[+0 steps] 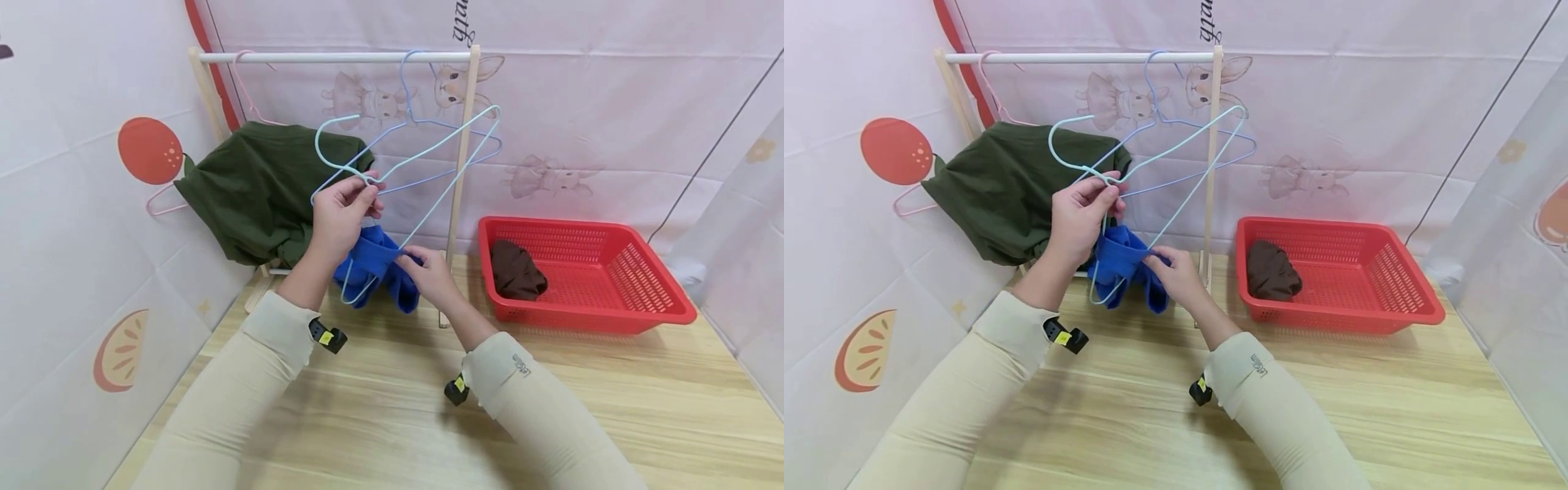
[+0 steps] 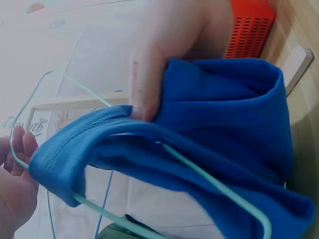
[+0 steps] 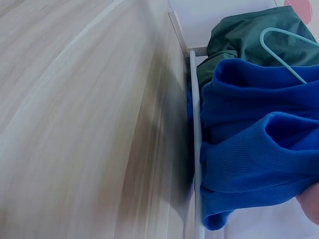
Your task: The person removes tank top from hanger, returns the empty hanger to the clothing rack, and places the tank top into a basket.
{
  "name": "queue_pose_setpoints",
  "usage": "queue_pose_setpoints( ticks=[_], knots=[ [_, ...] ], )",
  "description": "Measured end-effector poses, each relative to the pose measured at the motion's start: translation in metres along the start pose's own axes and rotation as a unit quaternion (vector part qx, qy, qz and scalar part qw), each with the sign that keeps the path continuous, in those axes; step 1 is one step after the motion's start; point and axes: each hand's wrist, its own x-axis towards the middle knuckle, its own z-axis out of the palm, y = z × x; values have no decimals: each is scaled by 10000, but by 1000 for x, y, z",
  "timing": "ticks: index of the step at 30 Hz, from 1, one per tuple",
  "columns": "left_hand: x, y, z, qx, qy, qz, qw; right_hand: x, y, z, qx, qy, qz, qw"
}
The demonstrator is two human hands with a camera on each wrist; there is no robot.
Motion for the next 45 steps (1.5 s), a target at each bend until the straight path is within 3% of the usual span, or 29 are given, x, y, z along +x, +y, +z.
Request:
queue_pose_setpoints(
  ticks=[7,17,23,32,39,45],
  knots=[
    [0,2,-4,-564,78,-125,9983,-2,-5,-2,-112,-54,-20,9999],
    [0,5,-7,-426,180,-431,9980,0,3,-4,-172,50,-178,9997],
    [0,4,-7,-264,162,-331,9990,-1,2,-3,-295,-1,-192,9994],
    [2,5,-4,-417,212,-141,9988,-1,1,-2,-411,-167,-36,9990],
    [2,6,-4,-464,242,-81,9986,-1,2,2,-586,-348,-258,9973],
    [1,8,-3,-533,306,-6,9981,-3,2,6,-684,-539,-79,9962]
  ],
)
